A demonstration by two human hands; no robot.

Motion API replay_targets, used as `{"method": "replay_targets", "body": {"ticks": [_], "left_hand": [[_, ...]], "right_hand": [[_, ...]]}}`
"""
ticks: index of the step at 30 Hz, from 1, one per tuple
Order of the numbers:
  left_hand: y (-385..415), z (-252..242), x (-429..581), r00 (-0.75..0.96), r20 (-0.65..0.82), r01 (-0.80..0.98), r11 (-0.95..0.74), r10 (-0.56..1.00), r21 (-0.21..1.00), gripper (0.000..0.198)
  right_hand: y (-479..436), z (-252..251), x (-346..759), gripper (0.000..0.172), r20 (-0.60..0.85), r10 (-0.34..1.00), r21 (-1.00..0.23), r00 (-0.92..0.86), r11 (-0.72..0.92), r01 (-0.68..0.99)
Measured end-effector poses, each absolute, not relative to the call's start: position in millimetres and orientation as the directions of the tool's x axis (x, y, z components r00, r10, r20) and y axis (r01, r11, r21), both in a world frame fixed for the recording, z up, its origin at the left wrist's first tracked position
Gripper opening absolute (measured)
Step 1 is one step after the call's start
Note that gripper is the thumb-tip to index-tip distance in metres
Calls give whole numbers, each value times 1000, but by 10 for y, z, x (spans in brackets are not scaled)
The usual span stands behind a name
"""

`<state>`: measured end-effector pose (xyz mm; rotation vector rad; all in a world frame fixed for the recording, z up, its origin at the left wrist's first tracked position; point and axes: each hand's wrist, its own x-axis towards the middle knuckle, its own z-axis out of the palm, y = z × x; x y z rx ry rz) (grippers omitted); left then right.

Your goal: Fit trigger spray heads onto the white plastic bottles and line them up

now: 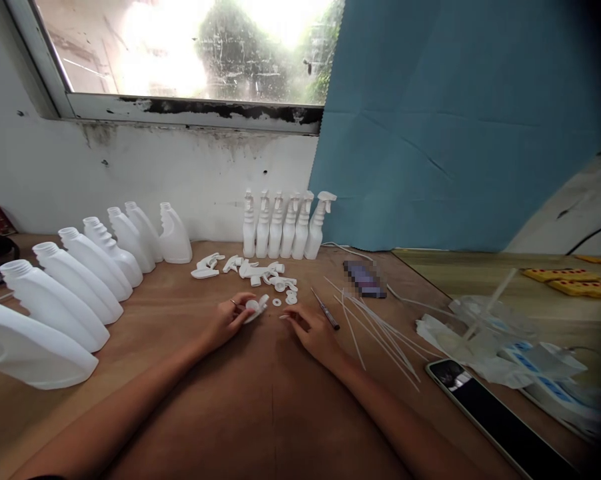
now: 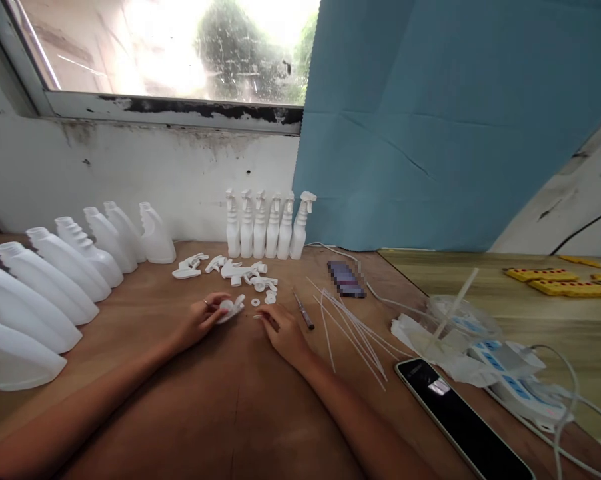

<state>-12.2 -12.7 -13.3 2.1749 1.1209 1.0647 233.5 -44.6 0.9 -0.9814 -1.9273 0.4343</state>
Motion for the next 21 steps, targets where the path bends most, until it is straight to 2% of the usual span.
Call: {"method": "replay_targets", "body": {"ticks": [3, 7, 10, 13, 16, 21], "left_hand": [[-250, -96, 28, 454, 301, 342, -476, 839, 810, 36], [-314, -48, 83, 605, 257, 301, -515, 754, 803, 41], [-319, -43, 76, 651, 244, 278, -524, 719, 805, 49], [-319, -51, 80, 656, 283, 205, -526, 700, 825, 46], [-332, -45, 88, 666, 300, 137, -508, 682, 850, 47], [-388, 14, 71, 657, 279, 267, -562, 701, 783, 43]], "right_hand": [[-476, 60, 2312, 18, 660, 694, -576, -288, 713, 399], [-496, 104, 2282, 19, 708, 647, -517, -285, 749, 415], [-507, 117, 2248, 21, 673, 643, -502, -365, 760, 413], [-528, 129, 2217, 22, 606, 613, -498, -507, 789, 360], [-553, 132, 2206, 25, 571, 629, -536, -527, 772, 342], [-545, 73, 2217, 27, 557, 660, -536, -504, 749, 389]]}}
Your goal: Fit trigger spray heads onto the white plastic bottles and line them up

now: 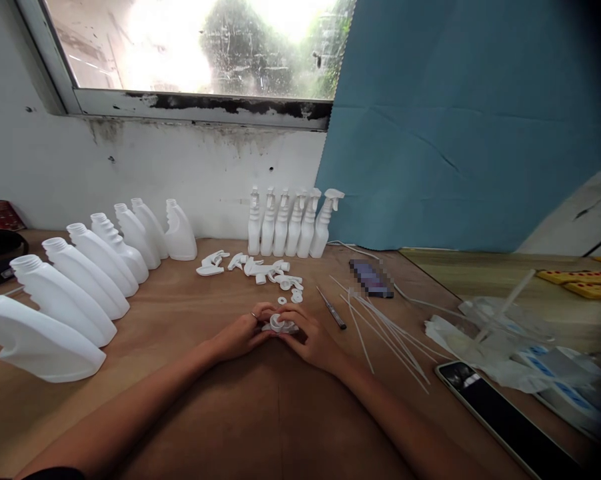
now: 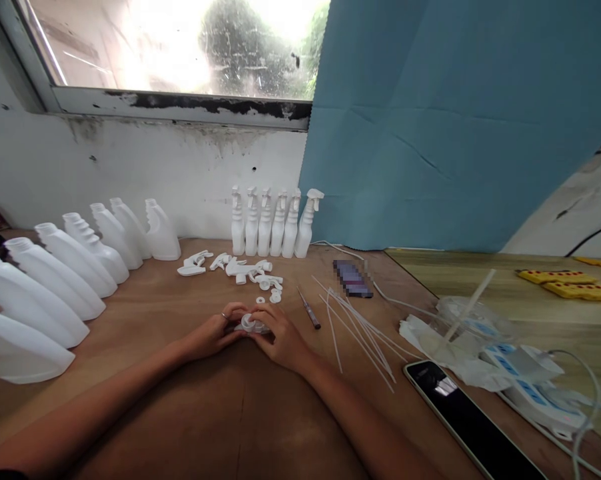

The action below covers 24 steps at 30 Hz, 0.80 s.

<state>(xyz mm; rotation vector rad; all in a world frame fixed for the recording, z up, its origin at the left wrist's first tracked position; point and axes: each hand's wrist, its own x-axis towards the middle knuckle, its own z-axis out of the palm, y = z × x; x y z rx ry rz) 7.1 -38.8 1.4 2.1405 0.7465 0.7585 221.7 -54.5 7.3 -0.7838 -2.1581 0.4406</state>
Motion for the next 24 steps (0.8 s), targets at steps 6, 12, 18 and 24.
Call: {"method": "replay_targets", "body": {"ticks": [6, 12, 18, 24], "left_hand": [[-450, 66, 74, 628, 284, 439, -631, 725, 640, 33], [-400, 14, 72, 699, 438, 467, -824, 566, 320, 45], [-353, -64, 59, 717, 480, 407, -862, 506, 301, 34], [-337, -74, 49, 708, 470, 400, -848, 527, 348, 33]], "right_hand": [[-513, -8, 2228, 29, 540, 676, -506, -502, 737, 449], [-533, -8, 2212, 27, 506, 682, -502, -528, 731, 462], [-519, -17, 2212, 25, 543, 627, -445, -559, 779, 441], [-463, -60, 2229, 21, 594, 570, -396, -567, 821, 411]]}}
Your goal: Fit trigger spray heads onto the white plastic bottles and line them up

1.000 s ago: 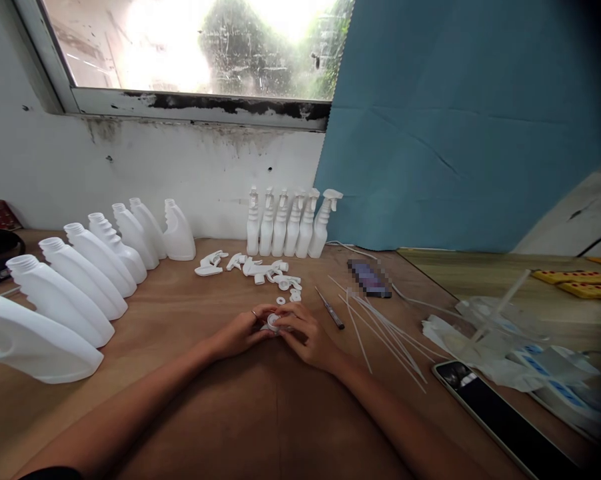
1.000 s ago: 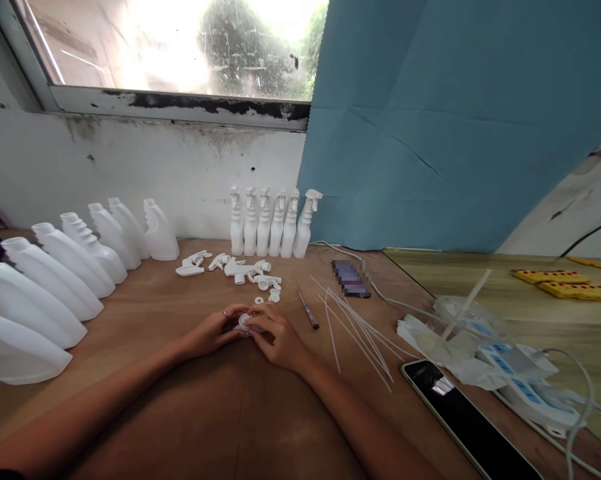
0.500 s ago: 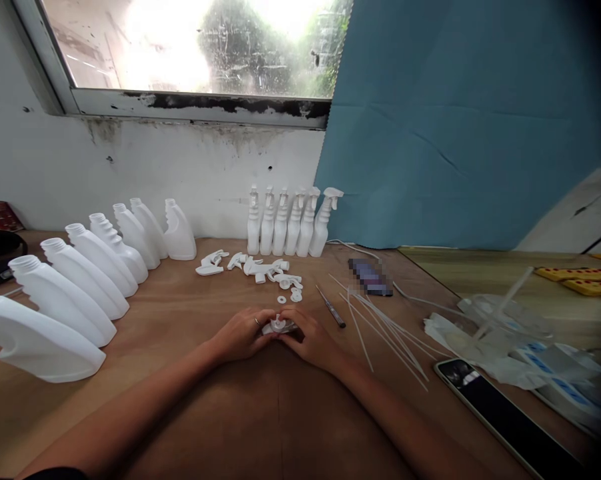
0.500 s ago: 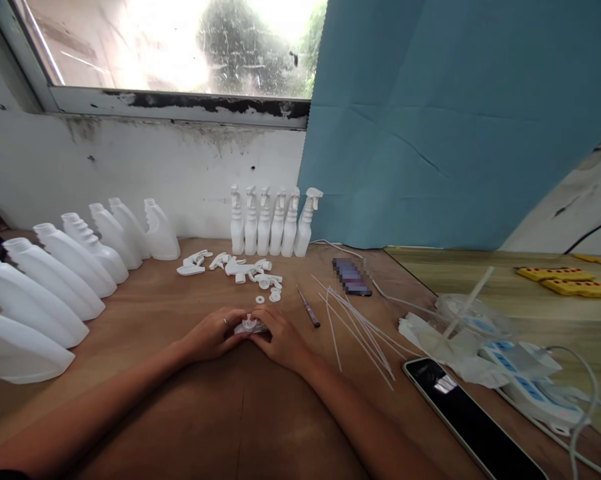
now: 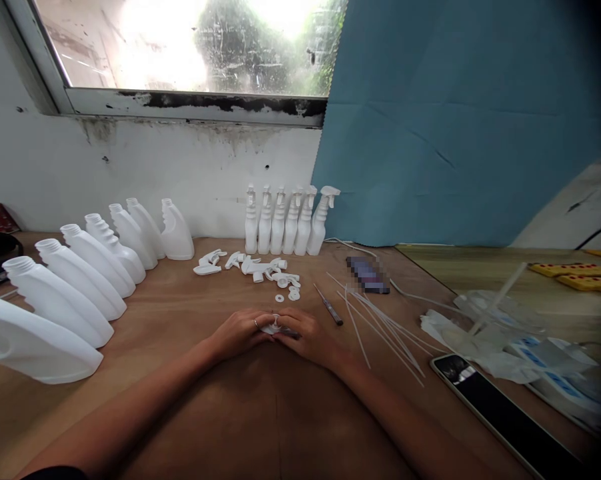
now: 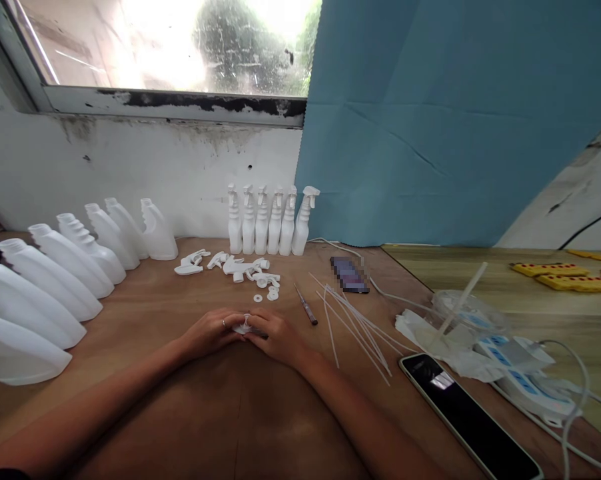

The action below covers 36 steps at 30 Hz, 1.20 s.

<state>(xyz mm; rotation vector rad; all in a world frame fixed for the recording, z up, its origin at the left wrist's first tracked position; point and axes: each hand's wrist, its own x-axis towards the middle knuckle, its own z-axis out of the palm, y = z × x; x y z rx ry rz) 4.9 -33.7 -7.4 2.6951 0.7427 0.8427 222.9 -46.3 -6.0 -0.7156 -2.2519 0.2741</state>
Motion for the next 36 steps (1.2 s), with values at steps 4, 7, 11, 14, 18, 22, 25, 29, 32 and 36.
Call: {"method": "replay_targets", "body": {"ticks": [4, 7, 11, 14, 18, 22, 25, 29, 32, 36], "left_hand": [[-325, -57, 54, 720, 461, 394, -853, 518, 342, 32], [-325, -43, 59, 731, 464, 399, -865, 501, 305, 30], [-347, -31, 59, 721, 460, 441, -855, 518, 272, 26], [-373, -30, 61, 688, 432, 497, -812, 583, 304, 25], [-396, -16, 73, 645, 409, 518, -763, 645, 386, 27], [-406, 17, 86, 641, 376, 517, -738, 669, 433, 26], [-415, 17, 93, 643, 366, 518, -734, 673, 439, 25], [-423, -4, 100, 627, 366, 525, -720, 687, 453, 29], [-431, 12, 105, 636, 360, 506, -721, 683, 473, 31], [-444, 52, 106, 630, 350, 483, -702, 694, 523, 28]], "right_hand": [[-471, -53, 2227, 22, 577, 601, -426, -552, 799, 425], [-521, 10, 2225, 24, 553, 625, -449, -551, 780, 436], [-506, 147, 2331, 34, 551, 668, -497, -500, 744, 447], [-343, 212, 2578, 24, 625, 728, -468, -283, 639, 610], [-81, 215, 3068, 17, 564, 816, -231, -124, 300, 926], [3, 183, 3409, 16, 239, 967, -85, 86, -67, 994], [-2, 165, 3446, 17, 123, 984, -98, 128, -116, 988], [-2, 178, 3369, 17, 186, 973, -154, 134, -106, 982], [-5, 232, 3344, 23, 365, 921, -348, 140, -4, 937], [-16, 363, 3362, 25, 445, 870, -794, 214, 273, 543]]}}
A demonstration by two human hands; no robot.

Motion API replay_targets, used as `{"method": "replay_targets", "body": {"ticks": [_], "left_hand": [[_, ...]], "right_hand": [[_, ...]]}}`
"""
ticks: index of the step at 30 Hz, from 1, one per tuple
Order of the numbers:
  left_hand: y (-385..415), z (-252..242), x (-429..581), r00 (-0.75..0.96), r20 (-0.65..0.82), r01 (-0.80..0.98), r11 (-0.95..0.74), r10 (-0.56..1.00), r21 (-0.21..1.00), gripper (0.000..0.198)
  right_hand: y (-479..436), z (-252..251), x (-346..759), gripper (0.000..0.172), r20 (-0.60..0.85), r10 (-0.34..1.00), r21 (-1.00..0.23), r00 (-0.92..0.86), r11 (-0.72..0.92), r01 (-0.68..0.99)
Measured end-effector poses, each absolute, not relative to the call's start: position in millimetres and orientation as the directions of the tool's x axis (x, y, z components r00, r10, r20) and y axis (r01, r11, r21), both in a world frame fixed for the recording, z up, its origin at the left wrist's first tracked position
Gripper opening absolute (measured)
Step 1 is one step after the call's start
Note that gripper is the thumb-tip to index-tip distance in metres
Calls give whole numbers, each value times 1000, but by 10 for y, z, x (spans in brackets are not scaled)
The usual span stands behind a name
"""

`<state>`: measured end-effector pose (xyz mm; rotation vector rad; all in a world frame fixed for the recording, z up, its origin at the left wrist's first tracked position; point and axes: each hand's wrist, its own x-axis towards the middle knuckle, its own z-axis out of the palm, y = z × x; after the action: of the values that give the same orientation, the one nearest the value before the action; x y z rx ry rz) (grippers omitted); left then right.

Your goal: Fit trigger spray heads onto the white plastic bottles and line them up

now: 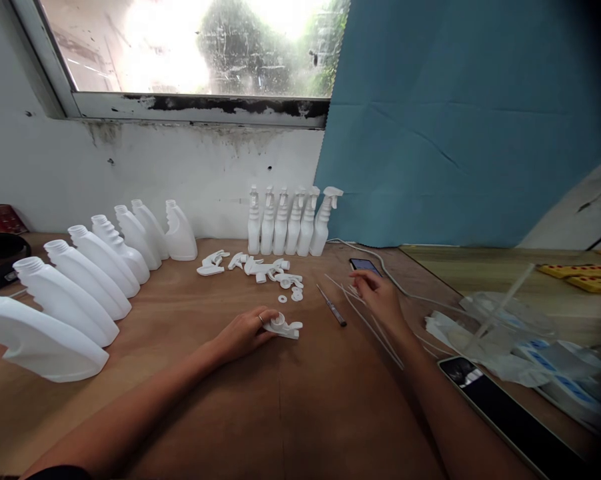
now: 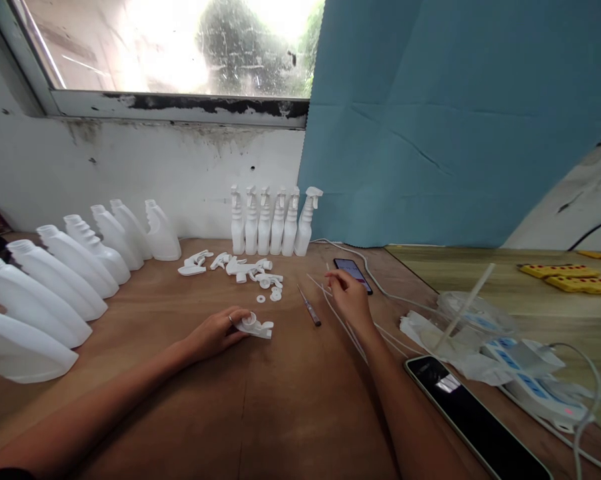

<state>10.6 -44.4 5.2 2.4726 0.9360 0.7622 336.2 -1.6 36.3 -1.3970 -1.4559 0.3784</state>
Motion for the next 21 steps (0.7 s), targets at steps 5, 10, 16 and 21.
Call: {"method": "replay_targets", "body": {"ticks": [5, 10, 16, 21], "left_hand": [[-445, 7, 117, 611, 318, 502, -665, 725, 553, 32], [-461, -35, 177, 597, 296, 502, -635, 745, 587, 52], [-498, 25, 223, 619, 317, 438, -651, 718, 620, 41], [-469, -1, 215, 631, 324, 412, -659, 705, 630, 51]], "right_hand": [[-47, 488, 3278, 34, 323, 933, -922, 159, 348, -169], [-175, 407, 2879, 28, 264, 959, -957, 98, 274, -97], [-450, 256, 2374, 30, 334, 914, -910, -233, 377, 174], [-502, 210, 2244, 32, 391, 873, -851, -292, 464, 248]]}}
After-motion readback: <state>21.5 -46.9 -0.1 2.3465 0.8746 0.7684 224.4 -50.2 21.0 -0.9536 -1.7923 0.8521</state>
